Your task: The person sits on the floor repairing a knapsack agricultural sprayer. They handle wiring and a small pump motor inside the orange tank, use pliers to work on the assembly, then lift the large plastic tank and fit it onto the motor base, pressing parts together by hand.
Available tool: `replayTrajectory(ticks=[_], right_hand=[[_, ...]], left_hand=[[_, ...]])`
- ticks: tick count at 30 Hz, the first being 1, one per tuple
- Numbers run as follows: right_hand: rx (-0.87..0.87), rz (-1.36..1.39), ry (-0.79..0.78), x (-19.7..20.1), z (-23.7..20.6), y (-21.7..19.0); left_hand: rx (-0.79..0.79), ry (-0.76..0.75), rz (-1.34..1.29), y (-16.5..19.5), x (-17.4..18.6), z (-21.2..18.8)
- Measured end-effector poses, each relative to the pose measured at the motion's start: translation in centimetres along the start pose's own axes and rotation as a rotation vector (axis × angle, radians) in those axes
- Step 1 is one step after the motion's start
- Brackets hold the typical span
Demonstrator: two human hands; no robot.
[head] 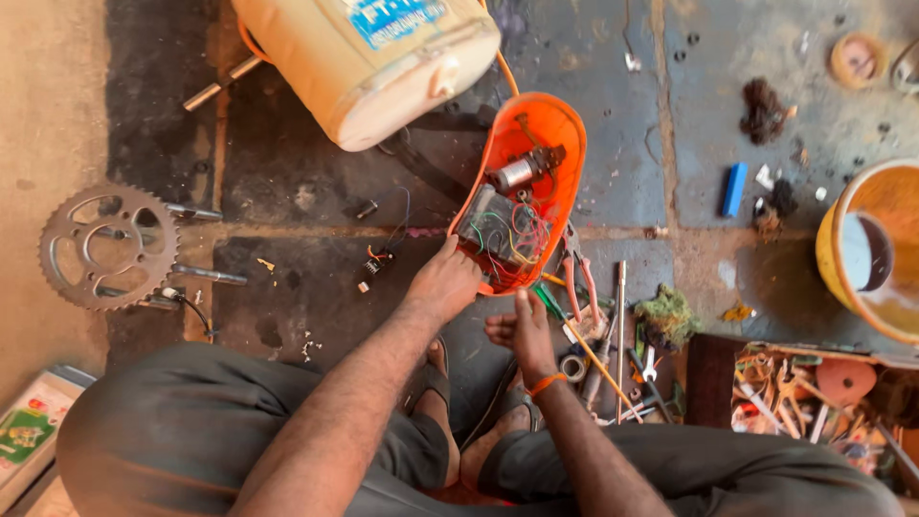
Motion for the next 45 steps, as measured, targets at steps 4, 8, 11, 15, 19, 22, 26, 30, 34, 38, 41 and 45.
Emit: replayTrajectory(ticks=[4, 8, 11, 15, 19, 22, 26, 30, 34, 38, 41, 45], right_hand=[[0.028, 0.044, -0.055, -2.3, -0.8, -1.3], [0.064, 0.086, -0.041, -4.5, -0.3, -1.8], [0.067, 0.067, 0.02, -4.9, 0.2, -1.8], [0.015, -0.009, -0.004, -3.4, 1.2, -2.6], [0.039, -0.269, -0.037, 0.4, 1.5, -6.8], [-0.037, -0.44, -0.165, 2.5, 2.0, -11.8], [-0.003, -0.558, -0.116, 3.7, 1.6, -17.1], [-0.03, -0.666, -0.094, 3.7, 0.7, -19.4], [0.039, -0.677, -0.193, 5.2, 0.7, -19.5], [0.003, -0.558, -0.165, 9.8, 2.0, -18.3], [0.352, -1.015, 0.109, 9.5, 4.3, -16.1], [0.439, -1.568, 0.213, 7.4, 6.7, -12.6]], left_hand=[[0.022, -0.017, -0.062, -0.1, -1.5, 0.3], [0.015, -0.069, -0.084, -0.5, -1.8, 0.0], [0.025, -0.128, -0.106, -0.4, -1.6, 0.1], [0.031, -0.14, -0.127, 0.7, 0.1, 1.2], [0.1, -0.183, -0.248, 2.0, 3.7, 3.0], [0.152, -0.246, -0.344, 1.8, 7.0, 5.7], [0.246, -0.374, -0.398, 1.5, 10.2, 8.9], [0.316, -0.346, -0.468, 1.8, 11.9, 9.2], [0.303, -0.331, -0.53, 1.5, 12.5, 8.1], [0.287, -0.409, -0.586, 1.1, 12.1, 6.7], [0.225, -0.343, -0.61, 1.3, 11.5, 6.4], [0.135, -0.316, -0.536, 1.7, 10.7, 6.1]])
Point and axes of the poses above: each hand's wrist, its own z-axis towards the middle knuckle, its own x-axis out of the back of the hand, y = z × x, the point moved 2 cm from there along z, towards the middle knuckle, and after that the axes turned 10 degrees about y, right-handed, at the moved point
